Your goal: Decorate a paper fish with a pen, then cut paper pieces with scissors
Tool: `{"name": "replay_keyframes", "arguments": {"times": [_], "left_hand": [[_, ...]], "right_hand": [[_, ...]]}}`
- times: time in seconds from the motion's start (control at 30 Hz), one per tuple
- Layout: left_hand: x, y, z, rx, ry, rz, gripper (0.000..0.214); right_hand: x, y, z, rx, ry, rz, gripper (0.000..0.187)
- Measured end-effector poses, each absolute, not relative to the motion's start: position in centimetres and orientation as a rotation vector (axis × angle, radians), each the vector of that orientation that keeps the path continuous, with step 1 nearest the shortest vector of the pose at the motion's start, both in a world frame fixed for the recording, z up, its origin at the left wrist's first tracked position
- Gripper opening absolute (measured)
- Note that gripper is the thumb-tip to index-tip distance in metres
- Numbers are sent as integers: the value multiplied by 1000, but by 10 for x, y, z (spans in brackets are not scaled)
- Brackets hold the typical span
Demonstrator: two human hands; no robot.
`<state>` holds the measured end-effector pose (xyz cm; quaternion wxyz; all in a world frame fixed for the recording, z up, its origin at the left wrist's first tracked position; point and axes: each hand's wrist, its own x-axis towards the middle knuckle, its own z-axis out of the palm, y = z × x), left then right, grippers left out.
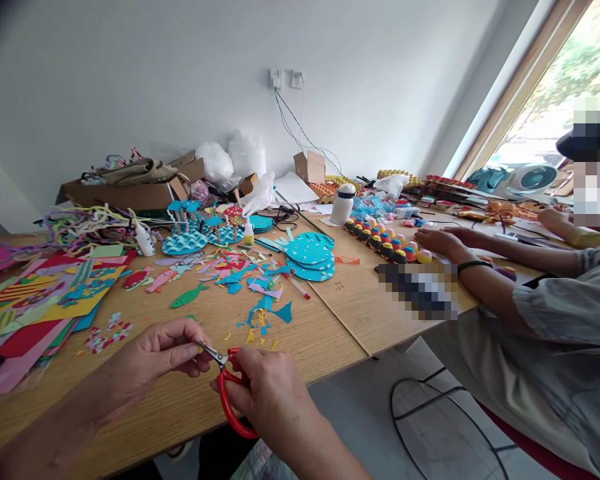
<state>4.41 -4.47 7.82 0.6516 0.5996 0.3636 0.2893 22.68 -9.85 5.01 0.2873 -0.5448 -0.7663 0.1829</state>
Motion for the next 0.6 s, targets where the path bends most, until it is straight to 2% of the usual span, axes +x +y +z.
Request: {"name": "replay_keyframes", "arguments": {"times": [0.33, 0.6], "left_hand": [[42, -32, 73, 1431, 1019, 630, 24], [19, 2, 64, 1968, 1198, 512, 12]], "right_hand": [[251, -83, 53, -1733, -2144, 331, 21], [291, -76, 53, -2164, -2140, 150, 22]]}}
